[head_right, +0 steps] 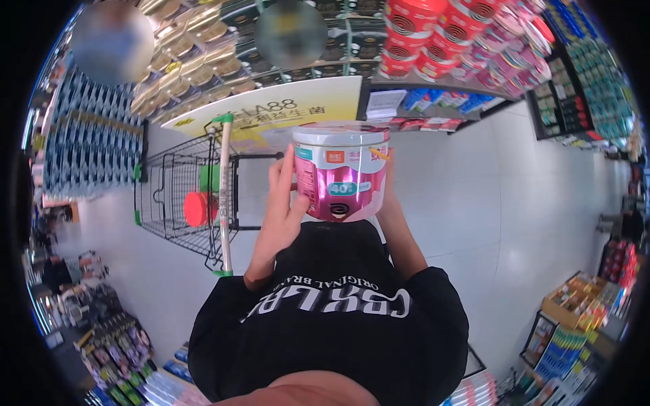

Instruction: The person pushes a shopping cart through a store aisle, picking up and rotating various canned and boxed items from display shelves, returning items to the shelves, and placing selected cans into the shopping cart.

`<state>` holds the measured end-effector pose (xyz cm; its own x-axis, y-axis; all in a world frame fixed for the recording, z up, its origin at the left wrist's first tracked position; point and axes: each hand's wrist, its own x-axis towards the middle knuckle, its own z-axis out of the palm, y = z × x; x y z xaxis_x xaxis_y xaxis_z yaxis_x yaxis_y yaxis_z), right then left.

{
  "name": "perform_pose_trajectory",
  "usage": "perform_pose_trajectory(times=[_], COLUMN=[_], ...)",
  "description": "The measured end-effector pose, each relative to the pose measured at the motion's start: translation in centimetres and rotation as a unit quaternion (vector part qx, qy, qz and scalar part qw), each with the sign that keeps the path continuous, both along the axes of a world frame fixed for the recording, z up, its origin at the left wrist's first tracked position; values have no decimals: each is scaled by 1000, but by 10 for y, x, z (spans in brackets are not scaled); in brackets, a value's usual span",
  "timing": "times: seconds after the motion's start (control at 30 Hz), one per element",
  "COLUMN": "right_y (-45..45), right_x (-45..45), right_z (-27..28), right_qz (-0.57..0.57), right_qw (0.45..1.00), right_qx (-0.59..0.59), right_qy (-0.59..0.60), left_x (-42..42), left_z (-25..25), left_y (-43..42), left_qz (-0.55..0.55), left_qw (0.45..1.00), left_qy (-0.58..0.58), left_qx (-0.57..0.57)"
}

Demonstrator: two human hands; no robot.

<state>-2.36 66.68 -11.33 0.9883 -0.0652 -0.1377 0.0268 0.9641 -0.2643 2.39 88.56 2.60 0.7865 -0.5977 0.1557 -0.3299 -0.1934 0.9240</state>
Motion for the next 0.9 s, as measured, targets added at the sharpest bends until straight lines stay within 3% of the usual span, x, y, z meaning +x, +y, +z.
perform_pose_trajectory(times=[0.03, 0.07, 0.13, 0.17, 0.2, 0.27, 0.3, 0.37, 0.43, 0.5, 0.57, 0.63, 0.7, 0.73, 0.83, 0.9], right_y=[-2, 0, 11, 27, 28, 40, 45, 55, 66, 63, 50, 30, 14, 7, -33, -65], right_x=[-11, -22, -40, -48, -60, -71, -76, -91, -106, -122, -140, -159, -183, -196, -240, -263], right_z=[-31, -30, -17, 22, 15, 13, 31, 65, 60, 62, 52, 34, 12, 0, -26, -25], right_qz=[24, 3, -44, -94, -60, -134, -131, -119, -124, -115, -122, -131, -131, -127, -89, -158], right_qw=[989, 995, 997, 975, 978, 901, 864, 772, 768, 774, 816, 831, 918, 948, 967, 959], right_qx=[126, 71, -37, -184, -199, -407, -483, -624, -626, -616, -555, -533, -352, -256, -130, -92], right_qy=[-76, -70, -53, 81, -16, 66, 49, 24, 61, 86, 105, 92, 127, 140, 198, 216], left_x=[-3, -6, -10, -11, -11, -12, -16, -16, -17, -26, -35, -45, -55, -63, -87, -108], left_z=[-3, -4, -9, -26, -35, -47, -61, -81, -89, -92, -99, -113, -109, -100, -102, -102], left_y=[0, 1, 6, 11, 14, 21, 23, 21, 11, 0, -15, -35, -69, -88, -153, -206], left_qz=[-18, -36, -80, -96, -110, -153, -77, -36, 0, -29, -67, -69, -109, -149, -261, -344], left_qw=[1000, 999, 988, 975, 956, 883, 874, 825, 771, 775, 777, 823, 849, 865, 921, 929], left_qy=[-12, -24, 121, 178, 237, 390, 442, 523, 590, 584, 578, 528, 486, 451, 285, 137], left_qx=[9, 20, -53, -96, -135, -210, -187, -212, -241, -239, -240, -200, -178, -163, -48, 8])
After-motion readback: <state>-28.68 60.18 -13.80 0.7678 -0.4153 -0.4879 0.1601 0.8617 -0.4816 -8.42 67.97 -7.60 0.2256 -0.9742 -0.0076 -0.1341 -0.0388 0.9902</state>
